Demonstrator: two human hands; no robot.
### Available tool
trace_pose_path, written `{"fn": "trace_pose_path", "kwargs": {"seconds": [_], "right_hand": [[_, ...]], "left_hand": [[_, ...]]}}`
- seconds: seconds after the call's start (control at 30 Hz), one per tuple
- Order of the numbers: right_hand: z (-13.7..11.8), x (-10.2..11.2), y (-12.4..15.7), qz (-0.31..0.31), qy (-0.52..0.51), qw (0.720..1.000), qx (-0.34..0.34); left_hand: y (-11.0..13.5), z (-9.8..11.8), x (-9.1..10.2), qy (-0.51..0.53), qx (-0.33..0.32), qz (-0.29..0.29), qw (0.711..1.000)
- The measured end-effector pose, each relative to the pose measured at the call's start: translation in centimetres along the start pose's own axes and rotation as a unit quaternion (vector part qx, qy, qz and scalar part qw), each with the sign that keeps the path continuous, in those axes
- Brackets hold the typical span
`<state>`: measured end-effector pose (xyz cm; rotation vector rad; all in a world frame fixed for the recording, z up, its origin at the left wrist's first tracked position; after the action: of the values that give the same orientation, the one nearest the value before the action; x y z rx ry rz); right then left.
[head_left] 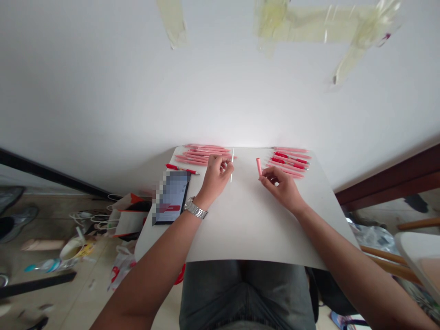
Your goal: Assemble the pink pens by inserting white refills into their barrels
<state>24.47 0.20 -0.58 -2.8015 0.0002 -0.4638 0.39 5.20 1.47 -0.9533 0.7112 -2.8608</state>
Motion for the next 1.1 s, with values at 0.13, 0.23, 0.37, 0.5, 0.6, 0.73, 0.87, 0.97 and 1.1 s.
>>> {"fn": "trace_pose_path", "kwargs": {"seconds": [0.13, 0.23, 0.37, 0.5, 0.6, 0.73, 0.87, 0.97, 1.1], "right_hand": [[0.2, -0.1, 0.0, -0.005, 0.002, 1.000, 0.004], [0.2, -0.2, 0.0, -0.011, 0.004, 1.000, 0.005], [0.1, -0.3, 0.1, -0.023, 0.010, 1.000, 0.004], [0.1, -0.3, 0.1, -0.032, 0.012, 0.999, 0.010], [0.2, -0.4, 0.2, -0.037, 0.013, 0.999, 0.012], [0.4, -0.4, 0.2, -0.045, 0.016, 0.999, 0.013], [0.4, -0.5, 0.3, -0.057, 0.020, 0.998, 0.015], [0.2, -0.5, 0.4, -0.063, 0.023, 0.998, 0.012], [0.2, -0.4, 0.4, -0.065, 0.024, 0.997, 0.013]], "left_hand": [[-0.1, 0.0, 0.0, 0.091, 0.025, 0.005, 0.996], [0.0, -0.2, -0.3, 0.166, 0.057, -0.040, 0.984], [0.1, -0.5, -0.7, 0.208, 0.068, -0.085, 0.972], [0.1, -0.6, -1.0, 0.223, 0.071, -0.083, 0.969], [0.1, -0.7, -1.0, 0.225, 0.069, -0.075, 0.969], [-0.1, -0.7, -0.8, 0.215, 0.068, -0.074, 0.971], [-0.2, -0.7, -0.6, 0.222, 0.077, -0.084, 0.968], [-0.1, -0.7, -0.7, 0.253, 0.087, -0.087, 0.960], [0.1, -0.2, -0.6, 0.304, 0.085, -0.072, 0.946]]}}
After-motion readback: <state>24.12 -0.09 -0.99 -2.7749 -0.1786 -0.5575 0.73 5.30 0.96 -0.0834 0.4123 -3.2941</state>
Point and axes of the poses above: each hand's wrist, its own y-axis away from the middle knuckle, its own x-axis out of the back of the hand, z = x × y, the point moved 2 cm from there along -y, towards the middle knuckle, and after that the axes turned 8 degrees about -y, right-handed, at the moved point
